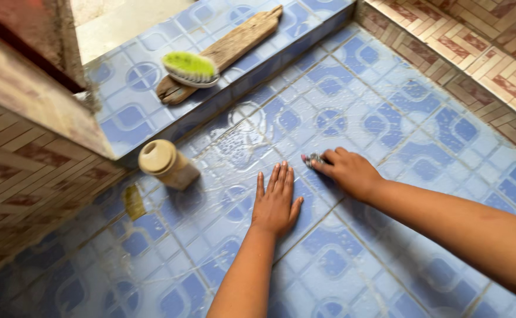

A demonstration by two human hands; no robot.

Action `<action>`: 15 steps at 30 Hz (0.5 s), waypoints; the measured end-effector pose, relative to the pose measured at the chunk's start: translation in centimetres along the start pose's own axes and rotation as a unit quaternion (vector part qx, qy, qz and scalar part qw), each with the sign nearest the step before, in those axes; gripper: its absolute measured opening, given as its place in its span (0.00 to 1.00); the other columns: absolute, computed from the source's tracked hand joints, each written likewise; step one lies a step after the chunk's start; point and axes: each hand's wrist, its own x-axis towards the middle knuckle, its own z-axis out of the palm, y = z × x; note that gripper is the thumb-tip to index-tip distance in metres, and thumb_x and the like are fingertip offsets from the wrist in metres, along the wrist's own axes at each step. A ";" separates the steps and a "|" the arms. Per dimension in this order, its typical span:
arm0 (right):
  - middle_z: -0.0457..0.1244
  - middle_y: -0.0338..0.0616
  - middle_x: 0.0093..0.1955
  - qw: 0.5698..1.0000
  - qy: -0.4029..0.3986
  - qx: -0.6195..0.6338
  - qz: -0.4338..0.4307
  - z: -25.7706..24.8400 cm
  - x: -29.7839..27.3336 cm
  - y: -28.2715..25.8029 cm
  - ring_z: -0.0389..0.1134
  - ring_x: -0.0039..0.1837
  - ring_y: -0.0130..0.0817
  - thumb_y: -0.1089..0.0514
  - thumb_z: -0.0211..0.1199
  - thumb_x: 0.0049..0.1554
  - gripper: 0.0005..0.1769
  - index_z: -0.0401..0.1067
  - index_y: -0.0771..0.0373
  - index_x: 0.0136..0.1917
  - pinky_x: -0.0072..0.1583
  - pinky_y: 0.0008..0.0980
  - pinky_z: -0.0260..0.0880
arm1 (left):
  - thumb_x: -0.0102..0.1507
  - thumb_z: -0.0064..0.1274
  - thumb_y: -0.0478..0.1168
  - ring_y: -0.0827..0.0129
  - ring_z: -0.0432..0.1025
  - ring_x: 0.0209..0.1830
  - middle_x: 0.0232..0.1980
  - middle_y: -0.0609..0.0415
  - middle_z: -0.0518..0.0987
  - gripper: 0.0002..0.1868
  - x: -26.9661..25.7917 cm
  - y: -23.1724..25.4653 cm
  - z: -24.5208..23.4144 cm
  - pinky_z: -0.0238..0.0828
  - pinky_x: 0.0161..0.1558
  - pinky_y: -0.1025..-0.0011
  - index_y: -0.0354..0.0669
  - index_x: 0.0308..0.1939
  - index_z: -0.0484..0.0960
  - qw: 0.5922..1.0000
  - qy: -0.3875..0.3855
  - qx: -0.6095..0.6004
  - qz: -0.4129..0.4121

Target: The person scrubs the tiled floor and steps with a scrub pad and steel wool.

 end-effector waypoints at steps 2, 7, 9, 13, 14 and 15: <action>0.65 0.45 0.56 0.999 -0.001 0.003 -0.040 -1.2 -3.0 1.6 0.67 0.56 0.45 0.64 0.60 0.49 0.31 0.73 0.49 0.66 0.53 0.41 0.71 | 0.68 0.35 0.57 0.62 0.32 0.84 0.84 0.50 0.42 0.41 2.0 1.9 0.6 0.20 0.77 0.47 0.40 0.80 0.44 0.999 -0.010 0.038 0.011; 0.66 0.44 0.60 0.995 -0.024 0.080 -0.052 -2.8 -11.2 7.2 0.68 0.57 0.44 0.67 0.62 0.43 0.36 0.75 0.40 0.63 0.55 0.42 0.69 | 0.68 0.35 0.57 0.58 0.31 0.83 0.83 0.48 0.41 0.41 5.8 7.6 2.2 0.18 0.74 0.40 0.42 0.79 0.45 0.999 0.000 0.027 0.019; 0.66 0.44 0.61 0.995 0.014 0.055 0.079 -2.0 -13.7 10.1 0.67 0.58 0.44 0.68 0.62 0.43 0.36 0.76 0.39 0.62 0.57 0.42 0.69 | 0.67 0.35 0.58 0.53 0.30 0.82 0.83 0.45 0.40 0.41 6.7 9.9 3.0 0.17 0.72 0.37 0.42 0.78 0.46 1.000 -0.008 0.025 0.015; 0.67 0.41 0.62 0.920 0.165 -0.010 0.354 0.1 -16.8 14.4 0.67 0.63 0.46 0.68 0.60 0.52 0.30 0.77 0.36 0.61 0.65 0.45 0.69 | 0.67 0.37 0.56 0.47 0.32 0.84 0.83 0.40 0.43 0.40 8.7 10.8 3.2 0.18 0.74 0.36 0.40 0.79 0.51 0.998 0.064 0.012 -0.005; 0.67 0.43 0.61 0.891 0.198 -0.042 0.406 0.3 -18.1 14.5 0.66 0.60 0.48 0.67 0.61 0.54 0.30 0.76 0.37 0.64 0.61 0.47 0.67 | 0.66 0.38 0.55 0.47 0.32 0.83 0.83 0.39 0.43 0.40 8.8 11.5 3.7 0.18 0.73 0.36 0.39 0.78 0.51 0.999 0.047 0.003 -0.009; 0.66 0.45 0.61 0.857 0.229 -0.075 0.456 0.4 -19.2 14.4 0.65 0.58 0.50 0.65 0.62 0.55 0.30 0.76 0.38 0.66 0.58 0.49 0.66 | 0.66 0.38 0.55 0.47 0.32 0.83 0.83 0.39 0.43 0.40 8.9 11.8 4.1 0.18 0.73 0.36 0.39 0.78 0.51 0.999 0.040 0.002 -0.005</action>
